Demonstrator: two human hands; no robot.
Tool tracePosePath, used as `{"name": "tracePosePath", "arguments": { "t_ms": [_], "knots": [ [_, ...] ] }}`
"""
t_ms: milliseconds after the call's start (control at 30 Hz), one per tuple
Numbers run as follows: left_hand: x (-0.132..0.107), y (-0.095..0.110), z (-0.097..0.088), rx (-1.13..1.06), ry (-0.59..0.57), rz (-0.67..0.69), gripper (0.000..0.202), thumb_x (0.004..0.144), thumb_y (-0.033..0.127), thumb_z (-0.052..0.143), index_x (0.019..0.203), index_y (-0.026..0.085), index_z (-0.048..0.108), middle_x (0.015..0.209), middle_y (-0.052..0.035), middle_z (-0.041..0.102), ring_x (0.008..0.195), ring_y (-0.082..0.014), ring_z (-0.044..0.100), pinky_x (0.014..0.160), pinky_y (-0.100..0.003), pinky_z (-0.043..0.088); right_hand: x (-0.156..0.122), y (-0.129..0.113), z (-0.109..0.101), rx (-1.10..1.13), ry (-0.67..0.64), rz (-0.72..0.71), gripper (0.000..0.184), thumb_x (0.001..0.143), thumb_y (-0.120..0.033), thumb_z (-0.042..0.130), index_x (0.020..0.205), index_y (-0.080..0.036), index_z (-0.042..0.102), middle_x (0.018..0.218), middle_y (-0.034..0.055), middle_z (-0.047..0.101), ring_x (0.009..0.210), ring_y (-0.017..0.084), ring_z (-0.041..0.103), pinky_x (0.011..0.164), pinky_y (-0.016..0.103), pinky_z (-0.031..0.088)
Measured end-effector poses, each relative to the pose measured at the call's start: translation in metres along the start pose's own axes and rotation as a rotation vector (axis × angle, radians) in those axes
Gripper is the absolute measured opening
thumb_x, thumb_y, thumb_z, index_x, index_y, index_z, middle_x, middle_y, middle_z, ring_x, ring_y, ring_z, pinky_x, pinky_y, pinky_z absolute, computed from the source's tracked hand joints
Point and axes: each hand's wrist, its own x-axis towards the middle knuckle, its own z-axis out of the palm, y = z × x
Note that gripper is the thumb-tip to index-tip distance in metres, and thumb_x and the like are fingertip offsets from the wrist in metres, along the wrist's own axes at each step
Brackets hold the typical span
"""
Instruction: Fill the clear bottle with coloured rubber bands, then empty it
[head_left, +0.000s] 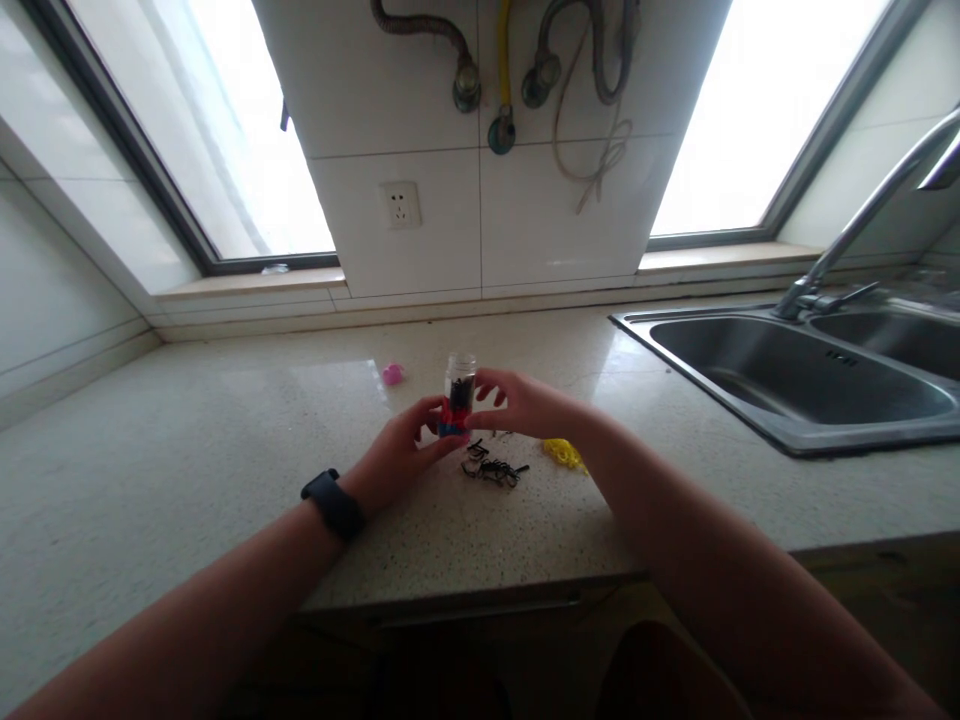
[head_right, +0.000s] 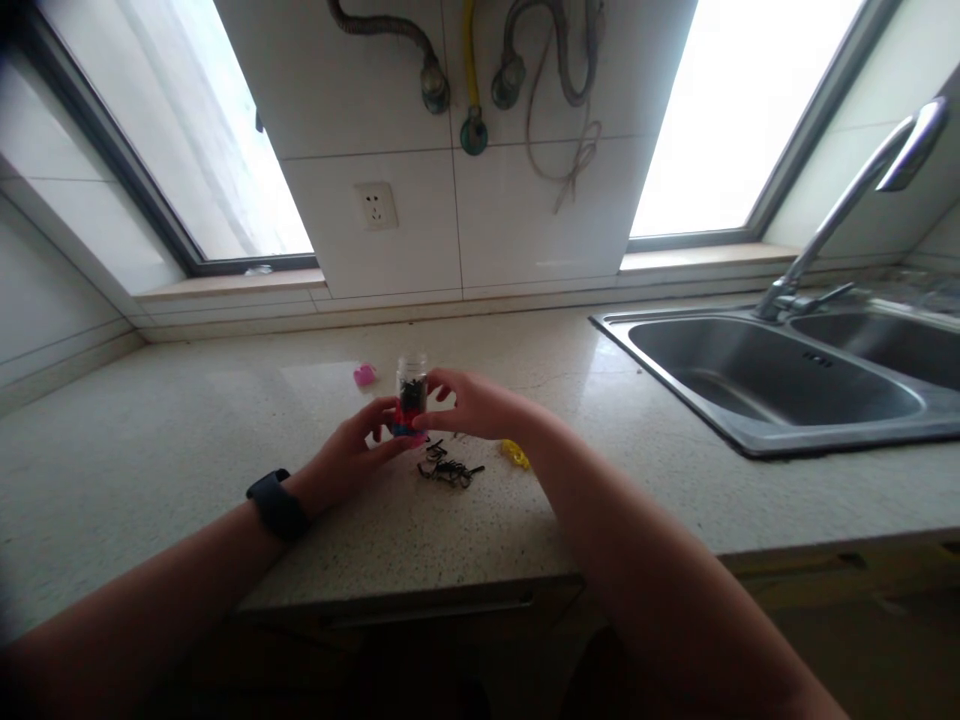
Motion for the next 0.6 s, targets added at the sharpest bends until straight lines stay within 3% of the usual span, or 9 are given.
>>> {"name": "tracePosePath", "arguments": {
  "t_ms": [167, 367, 467, 600],
  "knots": [
    [-0.002, 0.001, 0.002, 0.171, -0.003, 0.050, 0.051, 0.089, 0.048, 0.062, 0.133, 0.025, 0.049, 0.113, -0.0082, 0.066, 0.091, -0.0202, 0.060, 0.072, -0.034, 0.048, 0.003, 0.004, 0.006, 0.107, 0.010, -0.003, 0.035, 0.077, -0.038, 0.075, 0.106, -0.019, 0.065, 0.095, 0.0038, 0.069, 0.079, 0.016, 0.061, 0.068, 0.029, 0.049],
    [-0.005, 0.000, 0.004, 0.515, -0.095, 0.093, 0.066, 0.083, 0.065, 0.058, 0.131, 0.019, 0.053, 0.121, -0.0131, 0.058, 0.112, -0.0292, 0.052, 0.099, -0.050, 0.044, 0.001, 0.015, -0.016, 0.130, 0.281, -0.011, 0.028, 0.081, -0.036, 0.071, 0.101, -0.018, 0.064, 0.100, 0.0057, 0.070, 0.085, 0.017, 0.063, 0.072, 0.031, 0.048],
    [-0.006, 0.001, 0.005, 0.580, -0.158, 0.063, 0.074, 0.080, 0.072, 0.054, 0.134, 0.021, 0.054, 0.116, -0.0124, 0.056, 0.109, -0.0291, 0.051, 0.099, -0.050, 0.045, 0.001, 0.026, -0.023, 0.136, 0.388, 0.027, 0.030, 0.081, -0.036, 0.069, 0.103, -0.018, 0.062, 0.101, 0.0065, 0.069, 0.083, 0.017, 0.061, 0.070, 0.032, 0.048],
    [-0.006, 0.004, 0.005, 0.561, -0.190, 0.069, 0.070, 0.082, 0.071, 0.053, 0.133, 0.023, 0.055, 0.119, -0.0110, 0.055, 0.112, -0.0277, 0.050, 0.102, -0.048, 0.043, 0.002, 0.043, -0.024, 0.113, 0.434, 0.051, 0.031, 0.079, -0.036, 0.069, 0.103, -0.019, 0.061, 0.098, 0.0062, 0.069, 0.080, 0.017, 0.061, 0.071, 0.033, 0.048]
  ]
}}
